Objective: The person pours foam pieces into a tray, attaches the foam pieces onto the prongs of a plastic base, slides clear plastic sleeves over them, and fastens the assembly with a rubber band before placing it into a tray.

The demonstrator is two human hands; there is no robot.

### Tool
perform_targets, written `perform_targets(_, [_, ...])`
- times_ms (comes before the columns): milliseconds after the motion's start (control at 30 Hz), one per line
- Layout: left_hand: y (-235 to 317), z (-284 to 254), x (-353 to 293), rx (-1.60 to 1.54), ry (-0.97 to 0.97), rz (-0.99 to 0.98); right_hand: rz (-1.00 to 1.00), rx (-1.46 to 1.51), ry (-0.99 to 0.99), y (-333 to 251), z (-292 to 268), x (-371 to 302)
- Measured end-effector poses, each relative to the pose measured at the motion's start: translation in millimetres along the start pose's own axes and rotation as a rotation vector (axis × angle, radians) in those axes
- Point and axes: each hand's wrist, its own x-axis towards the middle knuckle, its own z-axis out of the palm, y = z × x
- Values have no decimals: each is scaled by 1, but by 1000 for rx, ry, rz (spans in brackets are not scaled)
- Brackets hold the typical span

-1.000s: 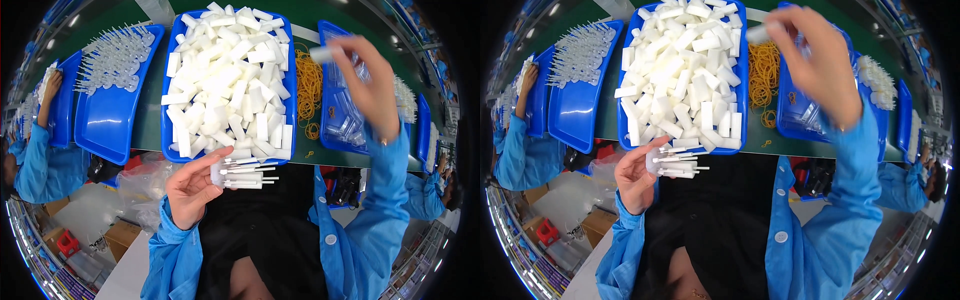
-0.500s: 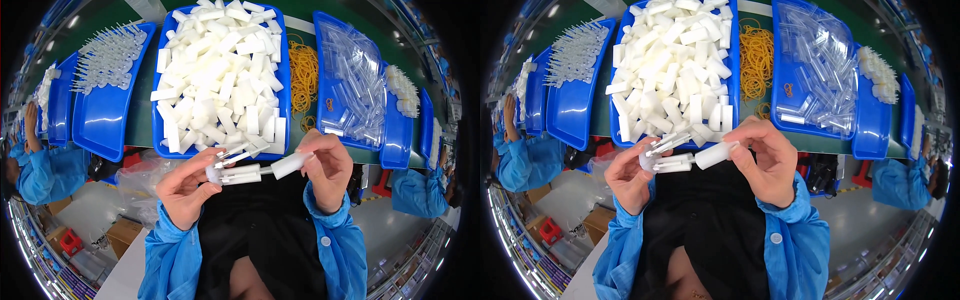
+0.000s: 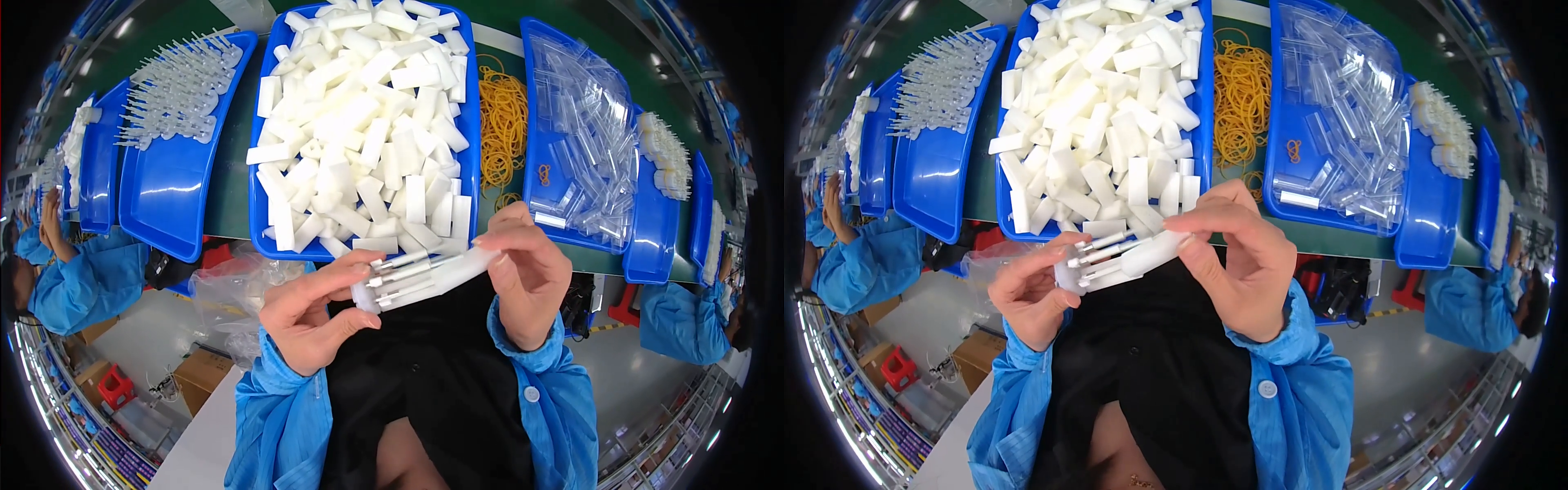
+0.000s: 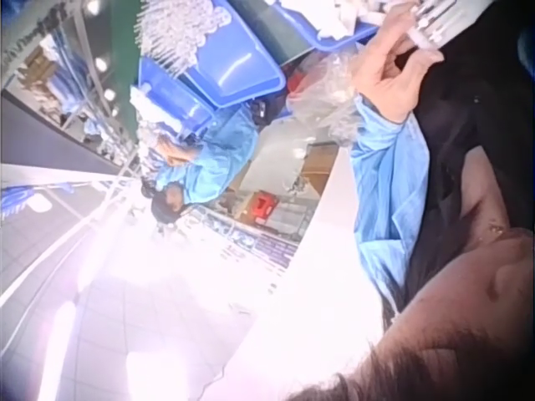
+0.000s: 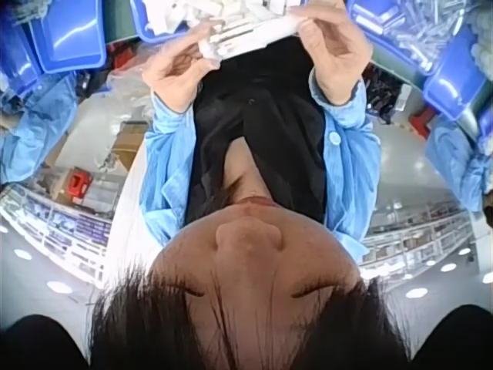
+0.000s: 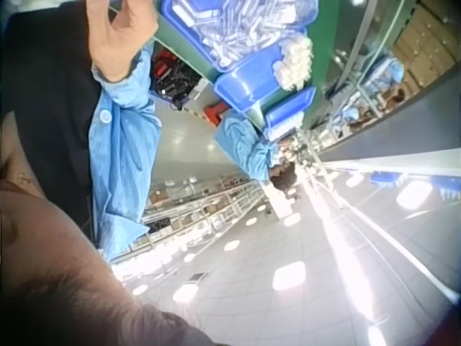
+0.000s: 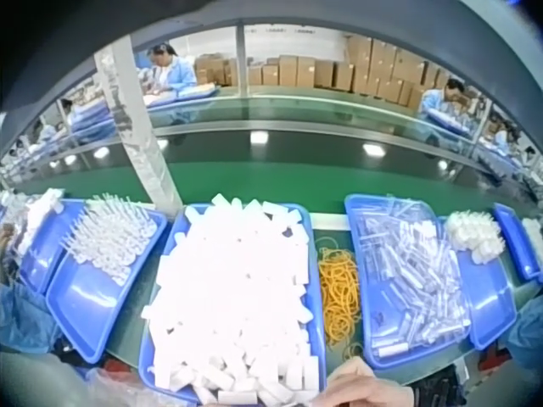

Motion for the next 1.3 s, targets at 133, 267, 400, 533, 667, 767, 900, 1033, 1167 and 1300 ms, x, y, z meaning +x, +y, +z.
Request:
perform_targets(133, [-2, -3, -1, 38, -13, 30, -7, -79, 0, -1, 1, 1])
perform_targets(267, [4, -5, 2, 108, -76, 61, -62, -143, -73, -5, 5, 5])
perform_targets(400, [-2, -7, 1, 72, -23, 52, -98, -229, -151, -12, 10, 4])
perform_targets(533, [0, -8, -2, 1, -24, 8, -102, -188, -180, -10, 13, 0])
perform_targets(667, [-5, -17, -5, -12, -90, 28, -239, -288, -273, -14, 18, 7])
perform_targets(767, [-6, -23, -10, -93, -68, 4, -279, -308, -182, -11, 14, 10])
perform_targets(900, [-12, -37, -27, -308, 208, 29, -314, -607, -189, 5, 15, 10])
perform_targets(1033, [-23, -53, -42, -399, 268, 22, -354, -991, -292, 14, 23, -3])
perform_targets(1167, [-39, -63, -46, -377, 50, 25, -428, -1135, -254, 23, 38, -11])
perform_targets(1300, [-44, -72, -47, -411, -45, 57, -496, -1097, -306, 28, 65, -3])
